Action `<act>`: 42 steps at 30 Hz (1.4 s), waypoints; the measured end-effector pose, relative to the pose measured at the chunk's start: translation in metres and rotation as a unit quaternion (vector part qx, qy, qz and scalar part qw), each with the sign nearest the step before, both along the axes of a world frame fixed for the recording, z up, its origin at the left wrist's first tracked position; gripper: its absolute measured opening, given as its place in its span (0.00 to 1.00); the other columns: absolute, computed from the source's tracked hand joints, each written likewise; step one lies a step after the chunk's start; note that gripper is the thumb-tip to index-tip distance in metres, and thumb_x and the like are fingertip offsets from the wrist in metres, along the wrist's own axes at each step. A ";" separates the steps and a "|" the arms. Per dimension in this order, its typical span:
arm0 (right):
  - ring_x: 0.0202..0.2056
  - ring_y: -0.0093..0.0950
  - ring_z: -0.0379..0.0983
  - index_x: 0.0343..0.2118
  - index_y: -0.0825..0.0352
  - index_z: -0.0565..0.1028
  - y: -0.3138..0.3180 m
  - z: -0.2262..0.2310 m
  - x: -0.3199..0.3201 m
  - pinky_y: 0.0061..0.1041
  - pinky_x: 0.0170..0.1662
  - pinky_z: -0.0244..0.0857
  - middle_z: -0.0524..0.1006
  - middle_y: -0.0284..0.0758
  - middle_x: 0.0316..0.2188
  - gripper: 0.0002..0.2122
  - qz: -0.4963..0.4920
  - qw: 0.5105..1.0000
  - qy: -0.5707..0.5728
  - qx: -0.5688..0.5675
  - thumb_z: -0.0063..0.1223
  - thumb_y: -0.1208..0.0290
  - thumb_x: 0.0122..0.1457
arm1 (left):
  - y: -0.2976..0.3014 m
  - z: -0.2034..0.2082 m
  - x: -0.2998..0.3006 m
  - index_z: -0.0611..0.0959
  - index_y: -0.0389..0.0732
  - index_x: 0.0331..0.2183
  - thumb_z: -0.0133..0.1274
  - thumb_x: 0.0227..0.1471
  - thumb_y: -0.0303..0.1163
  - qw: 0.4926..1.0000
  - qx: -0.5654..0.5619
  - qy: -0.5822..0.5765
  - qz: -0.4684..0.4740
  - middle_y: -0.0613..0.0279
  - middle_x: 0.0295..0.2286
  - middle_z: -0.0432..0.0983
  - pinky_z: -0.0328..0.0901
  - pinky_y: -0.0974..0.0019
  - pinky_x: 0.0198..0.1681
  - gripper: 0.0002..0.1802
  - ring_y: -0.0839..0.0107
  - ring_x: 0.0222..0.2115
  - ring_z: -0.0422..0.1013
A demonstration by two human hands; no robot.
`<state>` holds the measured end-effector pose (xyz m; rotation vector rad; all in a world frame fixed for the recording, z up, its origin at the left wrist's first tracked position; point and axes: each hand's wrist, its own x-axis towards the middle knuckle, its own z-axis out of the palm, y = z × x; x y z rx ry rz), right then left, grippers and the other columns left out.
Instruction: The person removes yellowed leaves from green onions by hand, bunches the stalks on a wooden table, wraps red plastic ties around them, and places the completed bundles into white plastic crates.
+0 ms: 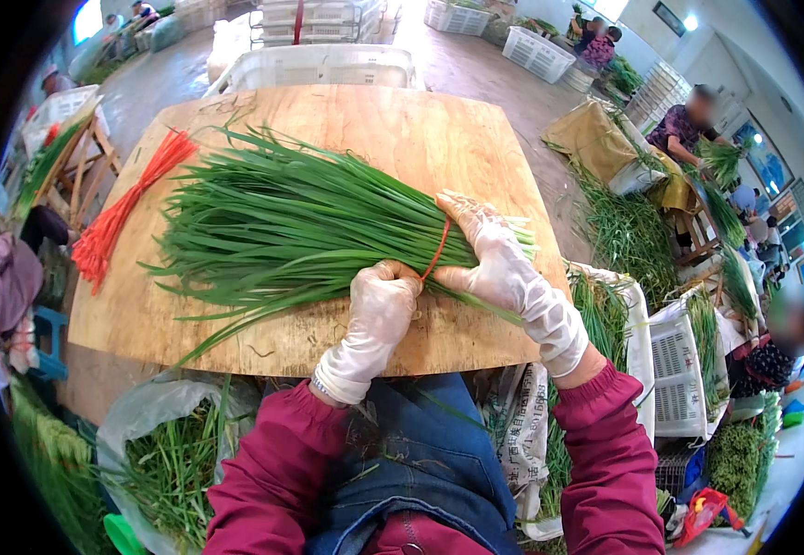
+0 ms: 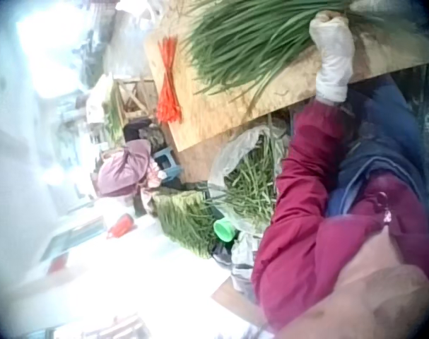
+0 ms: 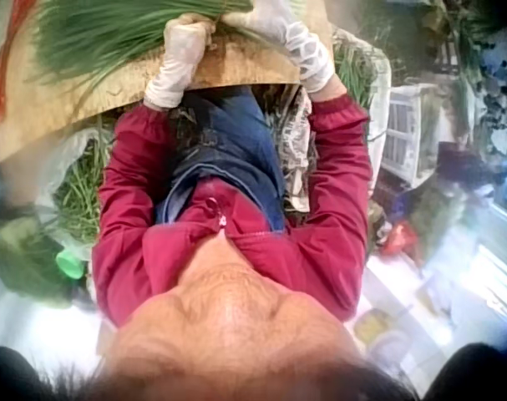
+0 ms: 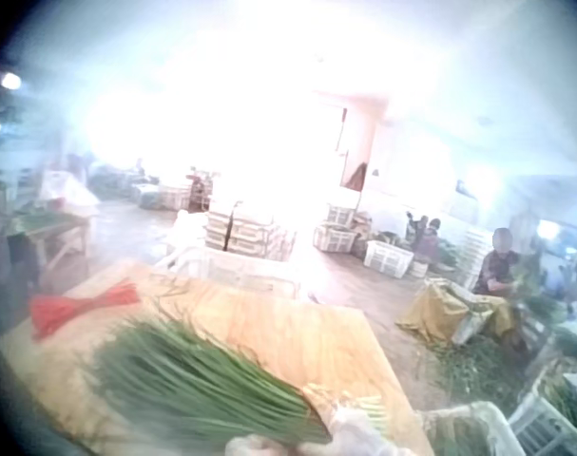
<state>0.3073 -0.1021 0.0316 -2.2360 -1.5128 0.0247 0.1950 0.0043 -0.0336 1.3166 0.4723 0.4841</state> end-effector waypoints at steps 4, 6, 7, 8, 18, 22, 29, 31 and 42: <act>0.56 0.36 0.45 0.55 0.67 0.47 0.006 -0.011 -0.006 0.38 0.57 0.35 0.52 0.42 0.55 0.47 -0.042 0.983 -0.141 -0.110 0.55 0.47 0.32 | 0.003 0.014 -0.004 0.73 0.32 0.17 0.45 0.37 0.20 0.995 -0.095 0.016 -0.033 0.62 0.11 0.64 0.62 0.72 0.15 0.03 0.74 0.10 0.59; 0.56 0.36 0.46 0.55 0.67 0.48 0.011 -0.011 -0.010 0.39 0.57 0.36 0.52 0.42 0.54 0.48 -0.060 0.978 -0.165 -0.108 0.55 0.46 0.32 | 0.006 0.022 -0.005 0.73 0.32 0.17 0.45 0.37 0.20 0.993 -0.102 0.024 -0.053 0.62 0.11 0.64 0.62 0.71 0.15 0.04 0.74 0.10 0.60; 0.56 0.35 0.47 0.54 0.67 0.49 0.013 -0.012 -0.011 0.39 0.57 0.37 0.53 0.42 0.54 0.48 -0.069 0.976 -0.177 -0.107 0.54 0.45 0.31 | 0.006 0.026 -0.005 0.74 0.32 0.17 0.45 0.37 0.20 0.993 -0.100 0.031 -0.057 0.62 0.10 0.64 0.62 0.72 0.15 0.04 0.74 0.10 0.60; 0.55 0.35 0.48 0.54 0.68 0.51 0.013 -0.015 -0.011 0.40 0.56 0.37 0.55 0.42 0.53 0.47 -0.073 0.978 -0.183 -0.072 0.54 0.44 0.31 | 0.006 0.028 -0.005 0.74 0.32 0.17 0.45 0.37 0.20 0.993 -0.098 0.038 -0.060 0.62 0.10 0.64 0.62 0.72 0.15 0.04 0.74 0.10 0.59; 0.40 0.36 0.67 0.44 0.69 0.66 0.022 -0.028 0.007 0.29 0.44 0.59 0.71 0.43 0.38 0.31 -0.089 0.986 -0.109 0.091 0.55 0.56 0.36 | 0.006 0.023 0.005 0.74 0.35 0.19 0.48 0.38 0.22 0.981 0.188 0.035 -0.016 0.60 0.14 0.67 0.62 0.70 0.21 0.02 0.72 0.15 0.64; 0.40 0.37 0.67 0.44 0.68 0.66 0.022 -0.026 0.006 0.29 0.44 0.59 0.71 0.43 0.38 0.30 -0.094 0.987 -0.111 0.072 0.55 0.58 0.36 | 0.011 0.027 0.004 0.73 0.33 0.20 0.47 0.39 0.18 0.880 0.468 -0.079 0.020 0.66 0.19 0.68 0.59 0.76 0.24 0.01 0.77 0.18 0.63; 0.46 0.36 0.61 0.49 0.70 0.59 0.020 -0.016 0.005 0.29 0.50 0.53 0.65 0.44 0.44 0.37 -0.100 0.990 -0.093 -0.018 0.56 0.55 0.36 | 0.019 0.042 0.012 0.72 0.34 0.23 0.43 0.43 0.15 0.971 0.130 -0.045 -0.198 0.64 0.26 0.68 0.62 0.77 0.22 0.05 0.77 0.18 0.65; 0.48 0.36 0.60 0.50 0.71 0.56 0.021 -0.016 0.002 0.29 0.51 0.51 0.64 0.44 0.46 0.39 -0.103 0.990 -0.098 -0.027 0.56 0.55 0.35 | 0.020 0.044 0.010 0.72 0.33 0.24 0.42 0.45 0.18 0.971 0.144 0.018 -0.188 0.63 0.22 0.68 0.63 0.77 0.19 0.04 0.79 0.16 0.64; 0.48 0.34 0.59 0.49 0.73 0.58 0.016 -0.046 -0.018 0.32 0.51 0.49 0.64 0.43 0.46 0.24 -0.138 0.932 -0.333 -0.036 0.41 0.69 0.47 | 0.004 0.081 -0.002 0.71 0.31 0.18 0.43 0.39 0.19 0.983 -0.020 0.074 -0.166 0.58 0.17 0.67 0.61 0.70 0.10 0.03 0.72 0.13 0.63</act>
